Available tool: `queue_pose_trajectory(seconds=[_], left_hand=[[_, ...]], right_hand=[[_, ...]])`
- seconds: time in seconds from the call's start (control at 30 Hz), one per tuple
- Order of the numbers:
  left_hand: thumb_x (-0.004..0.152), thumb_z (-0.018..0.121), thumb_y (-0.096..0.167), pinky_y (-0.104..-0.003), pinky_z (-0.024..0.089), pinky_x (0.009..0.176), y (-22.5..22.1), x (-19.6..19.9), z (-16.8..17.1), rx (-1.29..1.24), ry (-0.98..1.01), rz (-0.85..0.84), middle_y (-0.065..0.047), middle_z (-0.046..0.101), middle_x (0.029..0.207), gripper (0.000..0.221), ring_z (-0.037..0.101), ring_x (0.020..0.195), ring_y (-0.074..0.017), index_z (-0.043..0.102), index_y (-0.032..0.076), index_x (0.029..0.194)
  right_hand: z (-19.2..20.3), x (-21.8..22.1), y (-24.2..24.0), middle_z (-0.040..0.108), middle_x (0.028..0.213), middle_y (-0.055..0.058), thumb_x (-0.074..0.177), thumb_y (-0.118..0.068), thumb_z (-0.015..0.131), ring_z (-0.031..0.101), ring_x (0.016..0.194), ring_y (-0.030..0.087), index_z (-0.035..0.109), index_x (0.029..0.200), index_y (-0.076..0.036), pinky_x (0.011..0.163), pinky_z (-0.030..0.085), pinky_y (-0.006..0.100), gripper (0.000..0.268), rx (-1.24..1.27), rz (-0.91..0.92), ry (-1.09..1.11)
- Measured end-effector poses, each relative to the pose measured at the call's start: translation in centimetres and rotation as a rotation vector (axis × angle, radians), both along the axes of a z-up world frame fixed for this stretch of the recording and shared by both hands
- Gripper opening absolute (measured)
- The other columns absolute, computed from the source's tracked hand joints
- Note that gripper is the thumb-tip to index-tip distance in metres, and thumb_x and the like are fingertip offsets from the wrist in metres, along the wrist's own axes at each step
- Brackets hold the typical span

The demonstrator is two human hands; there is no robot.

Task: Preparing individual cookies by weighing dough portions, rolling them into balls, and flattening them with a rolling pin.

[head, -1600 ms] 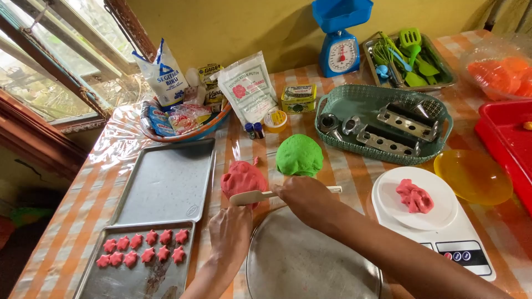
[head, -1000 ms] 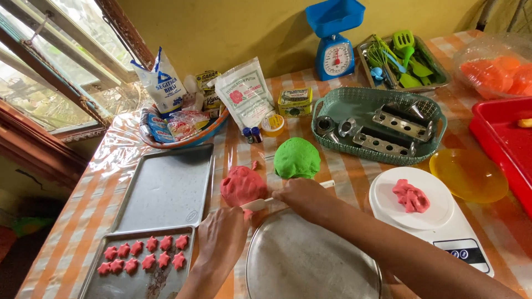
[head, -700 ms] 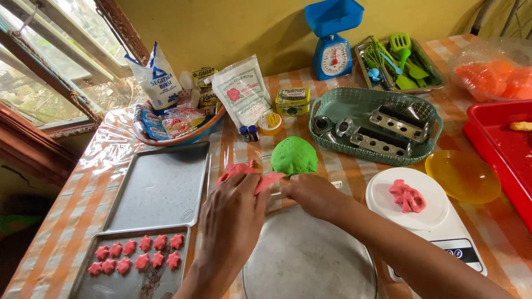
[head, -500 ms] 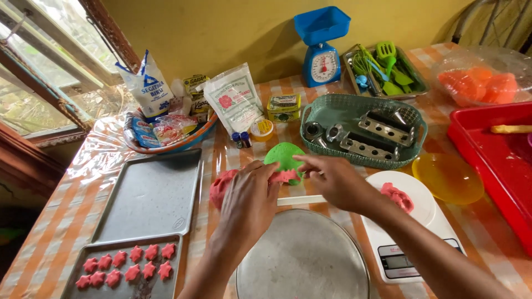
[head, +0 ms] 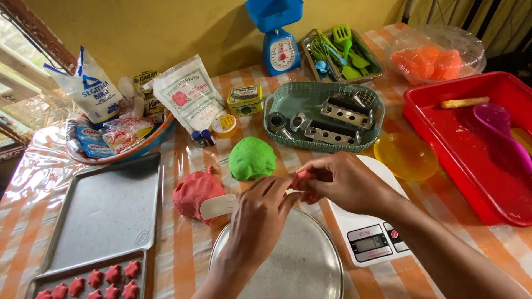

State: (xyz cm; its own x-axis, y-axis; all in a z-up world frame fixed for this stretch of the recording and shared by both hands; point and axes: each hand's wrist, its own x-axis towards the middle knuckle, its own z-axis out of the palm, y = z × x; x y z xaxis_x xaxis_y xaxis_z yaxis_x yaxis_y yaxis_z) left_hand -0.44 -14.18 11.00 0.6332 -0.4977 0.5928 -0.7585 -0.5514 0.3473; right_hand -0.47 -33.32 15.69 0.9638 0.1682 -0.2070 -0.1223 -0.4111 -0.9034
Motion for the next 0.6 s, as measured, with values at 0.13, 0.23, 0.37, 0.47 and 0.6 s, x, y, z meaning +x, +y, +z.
queue_pose_trajectory(seconds=[0.13,0.23,0.37,0.47,0.6], left_hand=[[0.089,0.083,0.007,-0.035,0.050,0.058,-0.4,-0.1,0.1,-0.077,-0.158,-0.011,-0.008,0.066,0.082,0.017,0.063,0.073,-0.0232,0.069,0.000,0.095],[0.090,0.078,0.004,-0.035,0.057,0.072,-0.3,-0.1,0.6,-0.129,-0.056,-0.126,-0.010,0.071,0.092,0.015,0.068,0.085,-0.0244,0.071,-0.002,0.102],[0.096,0.071,0.023,-0.035,0.055,0.053,0.1,-0.3,0.9,-0.041,0.080,-0.030,-0.004,0.075,0.095,0.033,0.073,0.073,-0.0156,0.068,0.005,0.124],[0.096,0.069,0.020,-0.035,0.056,0.049,0.4,-0.2,1.2,-0.038,0.122,-0.019,0.000,0.076,0.099,0.034,0.074,0.068,-0.0126,0.066,0.010,0.129],[0.096,0.069,0.019,-0.033,0.053,0.049,0.6,-0.2,1.7,-0.035,0.117,-0.034,-0.001,0.075,0.097,0.034,0.068,0.059,-0.0117,0.065,0.010,0.129]], right_hand=[[-0.9,-0.1,-1.5,0.081,0.117,0.009,0.085,-0.012,0.073,0.077,0.102,0.016,0.056,0.149,-0.006,0.089,0.069,0.032,0.067,0.281,0.207,0.049],[0.7,0.0,-2.6,0.086,0.097,0.007,0.082,-0.014,0.079,0.083,0.088,0.014,0.079,0.116,-0.003,0.081,0.074,0.030,0.035,0.094,0.139,0.007],[1.8,0.6,-5.8,0.084,0.077,-0.005,0.092,-0.034,0.074,0.073,0.061,0.009,0.082,0.098,-0.020,0.060,0.052,0.025,0.017,-0.741,0.032,0.011],[1.4,1.2,-7.7,0.086,0.092,-0.006,0.090,-0.038,0.073,0.077,0.079,0.012,0.084,0.103,-0.022,0.073,0.052,0.032,0.022,-0.953,-0.054,0.079],[-1.7,2.6,-9.9,0.083,0.094,0.004,0.090,-0.023,0.074,0.077,0.089,0.017,0.084,0.091,-0.010,0.076,0.053,0.036,0.016,-0.959,-0.055,0.131]])
